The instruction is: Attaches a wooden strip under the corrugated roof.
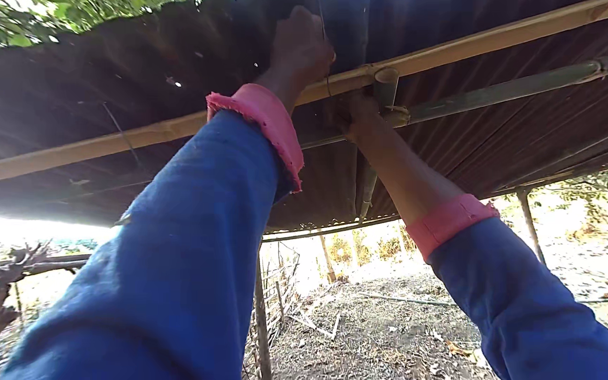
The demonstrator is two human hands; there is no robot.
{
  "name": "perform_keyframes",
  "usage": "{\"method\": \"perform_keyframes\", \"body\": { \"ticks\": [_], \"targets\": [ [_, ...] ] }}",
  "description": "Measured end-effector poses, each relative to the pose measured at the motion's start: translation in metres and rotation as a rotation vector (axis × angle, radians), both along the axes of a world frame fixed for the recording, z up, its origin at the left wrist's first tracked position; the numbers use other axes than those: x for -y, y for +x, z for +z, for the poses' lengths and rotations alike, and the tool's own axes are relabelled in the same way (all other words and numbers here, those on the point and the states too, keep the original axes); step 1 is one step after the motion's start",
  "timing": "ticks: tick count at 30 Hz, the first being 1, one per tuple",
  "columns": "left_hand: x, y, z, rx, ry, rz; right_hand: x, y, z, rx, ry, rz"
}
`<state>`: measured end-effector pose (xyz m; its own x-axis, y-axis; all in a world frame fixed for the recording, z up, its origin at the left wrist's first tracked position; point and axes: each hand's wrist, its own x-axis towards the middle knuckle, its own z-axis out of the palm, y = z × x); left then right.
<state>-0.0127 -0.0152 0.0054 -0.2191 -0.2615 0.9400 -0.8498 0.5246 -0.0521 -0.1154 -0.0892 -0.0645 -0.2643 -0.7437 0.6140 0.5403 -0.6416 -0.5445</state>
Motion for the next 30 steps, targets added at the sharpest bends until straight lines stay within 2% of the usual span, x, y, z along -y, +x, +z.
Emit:
{"method": "perform_keyframes", "body": {
  "ticks": [4,11,13,19,22,26,30],
  "targets": [
    [0.005,0.001,0.002,0.013,0.003,-0.015,-0.015,0.006,-0.005,-0.02,0.026,0.19],
    [0.005,0.002,-0.001,0.005,0.007,-0.016,-0.006,0.014,0.01,0.322,0.051,0.37],
    [0.005,0.002,-0.001,0.007,0.01,-0.051,-0.007,0.013,0.013,0.368,0.065,0.368],
    [0.006,0.001,0.0,0.031,0.011,-0.071,-0.01,0.005,0.017,0.301,0.136,0.405],
    [0.004,0.002,0.0,0.02,0.008,-0.062,-0.011,0.003,0.015,0.216,0.154,0.367],
    [0.005,0.0,0.001,-0.012,0.024,-0.078,-0.012,0.004,0.013,0.255,0.07,0.241],
    [0.007,0.001,0.001,-0.005,0.022,-0.069,-0.008,-0.009,0.022,0.076,0.106,0.189]
  ]
}}
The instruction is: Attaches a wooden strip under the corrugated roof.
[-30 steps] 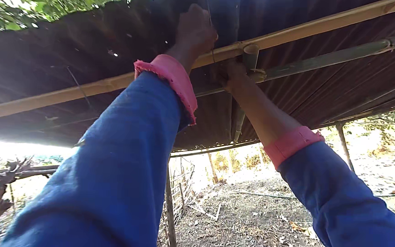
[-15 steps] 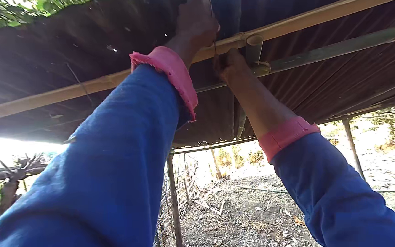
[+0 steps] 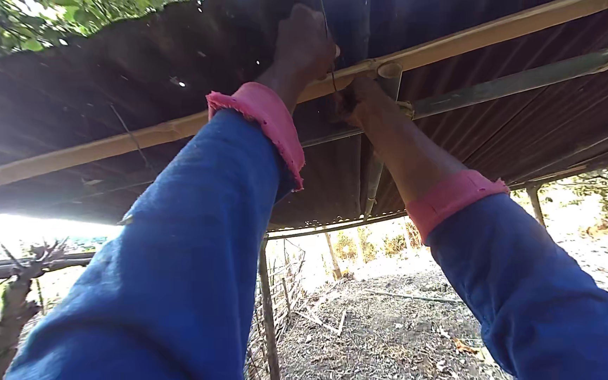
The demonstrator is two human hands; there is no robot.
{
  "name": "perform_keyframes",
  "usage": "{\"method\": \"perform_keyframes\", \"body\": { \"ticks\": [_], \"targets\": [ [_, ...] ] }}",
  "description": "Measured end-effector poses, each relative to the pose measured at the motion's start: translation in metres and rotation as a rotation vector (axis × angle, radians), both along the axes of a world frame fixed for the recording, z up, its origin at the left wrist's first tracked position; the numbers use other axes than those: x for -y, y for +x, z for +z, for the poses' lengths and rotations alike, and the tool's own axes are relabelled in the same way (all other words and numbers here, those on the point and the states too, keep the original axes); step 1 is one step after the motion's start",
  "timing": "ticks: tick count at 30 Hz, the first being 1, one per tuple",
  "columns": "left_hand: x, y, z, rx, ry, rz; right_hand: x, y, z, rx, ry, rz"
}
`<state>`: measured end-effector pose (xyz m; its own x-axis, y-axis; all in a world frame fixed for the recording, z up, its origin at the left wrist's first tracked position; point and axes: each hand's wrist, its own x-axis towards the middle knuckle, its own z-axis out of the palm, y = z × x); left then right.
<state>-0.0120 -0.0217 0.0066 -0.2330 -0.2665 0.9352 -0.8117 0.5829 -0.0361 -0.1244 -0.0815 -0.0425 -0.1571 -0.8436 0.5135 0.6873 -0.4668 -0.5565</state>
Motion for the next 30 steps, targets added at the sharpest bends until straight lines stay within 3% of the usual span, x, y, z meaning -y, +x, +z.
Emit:
{"method": "perform_keyframes", "body": {
  "ticks": [10,19,25,27,29,30],
  "targets": [
    [0.006,-0.003,0.0,-0.05,0.002,-0.053,0.014,-0.017,0.013,-0.216,-0.004,0.092],
    [0.022,0.002,0.005,-0.081,-0.051,-0.135,0.011,0.03,0.003,0.199,-0.103,-0.034],
    [0.026,0.003,0.006,-0.08,-0.057,-0.21,0.027,0.003,0.001,-0.124,-0.176,-0.015],
    [0.026,0.001,0.004,-0.076,-0.045,-0.207,-0.012,-0.009,-0.034,-0.329,-0.198,-0.187],
    [0.025,0.002,0.003,-0.065,-0.028,-0.187,-0.063,-0.013,-0.074,-0.607,-0.25,-0.662],
    [0.025,0.003,0.005,-0.059,-0.032,-0.183,-0.064,-0.017,-0.072,-0.703,-0.315,-0.976]
  ]
}}
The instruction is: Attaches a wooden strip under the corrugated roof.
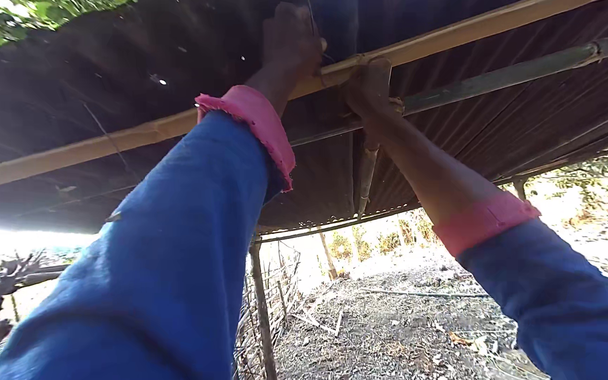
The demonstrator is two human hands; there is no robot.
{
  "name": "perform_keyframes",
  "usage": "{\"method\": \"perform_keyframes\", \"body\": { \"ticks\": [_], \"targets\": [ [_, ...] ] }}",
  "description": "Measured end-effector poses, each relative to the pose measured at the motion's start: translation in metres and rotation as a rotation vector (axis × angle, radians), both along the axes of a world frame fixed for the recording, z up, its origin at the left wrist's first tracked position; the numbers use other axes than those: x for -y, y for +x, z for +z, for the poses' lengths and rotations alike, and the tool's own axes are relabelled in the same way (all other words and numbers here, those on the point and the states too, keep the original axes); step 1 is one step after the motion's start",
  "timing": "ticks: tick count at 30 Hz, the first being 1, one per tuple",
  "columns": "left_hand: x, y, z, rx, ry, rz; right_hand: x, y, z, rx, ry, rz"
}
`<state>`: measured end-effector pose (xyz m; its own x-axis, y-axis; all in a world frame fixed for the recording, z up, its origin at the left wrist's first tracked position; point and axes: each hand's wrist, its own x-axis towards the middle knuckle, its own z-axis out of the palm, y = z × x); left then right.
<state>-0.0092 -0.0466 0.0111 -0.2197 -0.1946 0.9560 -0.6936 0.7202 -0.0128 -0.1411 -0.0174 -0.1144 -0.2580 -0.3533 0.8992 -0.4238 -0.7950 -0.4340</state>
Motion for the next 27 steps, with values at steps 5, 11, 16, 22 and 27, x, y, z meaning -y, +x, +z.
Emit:
{"method": "perform_keyframes", "body": {
  "ticks": [5,11,16,22,27],
  "targets": [
    [-0.001,-0.001,0.0,0.03,-0.015,0.046,0.042,-0.031,0.086,-0.443,-0.225,-0.674],
    [0.0,0.0,0.001,0.038,-0.034,0.016,0.048,-0.031,0.116,-0.59,-0.287,-0.521],
    [0.001,0.0,0.001,0.013,-0.027,0.004,0.045,-0.027,0.127,-0.708,-0.249,-0.578],
    [0.0,-0.002,-0.002,-0.02,-0.013,-0.026,0.044,-0.022,0.13,-0.742,-0.242,-0.57],
    [0.002,-0.002,-0.004,-0.025,-0.006,-0.064,0.044,-0.016,0.13,-0.791,-0.243,-0.708]
  ]
}}
